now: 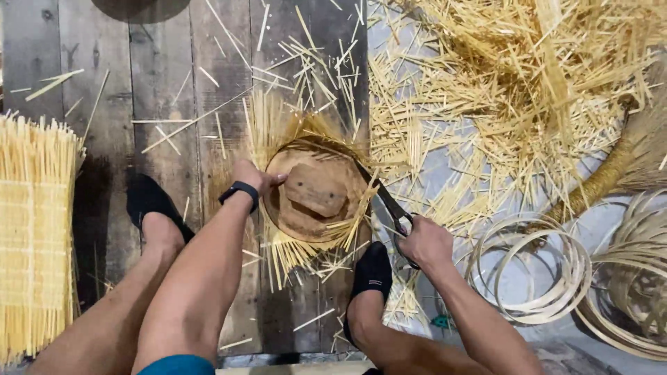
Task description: The person sits at a floor-level workspace and assembles a round bamboo sieve, pressing a woven bamboo mat into a circular bamboo frame and folding the protruding strip ends over the rim. They use scissors to trim the excess bamboo strips and rotate the sieve to work around its edge.
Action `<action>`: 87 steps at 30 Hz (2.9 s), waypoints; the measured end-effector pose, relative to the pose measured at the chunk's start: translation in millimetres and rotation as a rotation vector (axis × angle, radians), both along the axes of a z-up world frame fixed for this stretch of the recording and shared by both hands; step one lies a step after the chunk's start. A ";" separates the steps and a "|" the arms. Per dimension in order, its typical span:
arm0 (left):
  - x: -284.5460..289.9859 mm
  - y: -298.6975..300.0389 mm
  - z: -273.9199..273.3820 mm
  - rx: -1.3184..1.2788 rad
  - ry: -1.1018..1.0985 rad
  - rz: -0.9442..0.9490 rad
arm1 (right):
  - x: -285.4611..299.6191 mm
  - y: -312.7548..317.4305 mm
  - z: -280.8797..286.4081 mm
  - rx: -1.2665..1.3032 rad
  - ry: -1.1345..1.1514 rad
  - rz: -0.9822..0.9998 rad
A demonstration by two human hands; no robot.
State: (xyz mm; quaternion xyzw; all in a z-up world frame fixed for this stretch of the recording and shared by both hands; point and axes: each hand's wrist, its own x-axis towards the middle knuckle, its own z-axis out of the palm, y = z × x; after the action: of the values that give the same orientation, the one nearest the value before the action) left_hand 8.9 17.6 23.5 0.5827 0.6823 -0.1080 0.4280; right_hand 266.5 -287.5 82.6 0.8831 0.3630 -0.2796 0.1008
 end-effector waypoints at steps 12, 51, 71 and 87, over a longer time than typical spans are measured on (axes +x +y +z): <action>76.7 -142.0 40.8 0.395 -0.036 -0.154 | 14.1 17.5 -36.9 0.354 -0.300 0.223; 62.5 -147.2 15.6 0.445 -0.174 -0.313 | 41.2 43.0 -35.1 0.498 -0.323 0.427; 30.0 -114.8 55.2 0.490 -0.197 -0.789 | 43.3 53.9 -67.2 0.534 -0.289 0.439; 29.7 -115.0 45.9 0.397 -0.146 -0.892 | 68.7 31.8 -64.7 0.558 -0.056 0.457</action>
State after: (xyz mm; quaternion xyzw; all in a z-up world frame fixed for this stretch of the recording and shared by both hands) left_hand 38.6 -97.4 69.3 0.8944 0.3420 -0.1073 0.2676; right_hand 335.2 -255.7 17.9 0.7800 0.6105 -0.1155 -0.0743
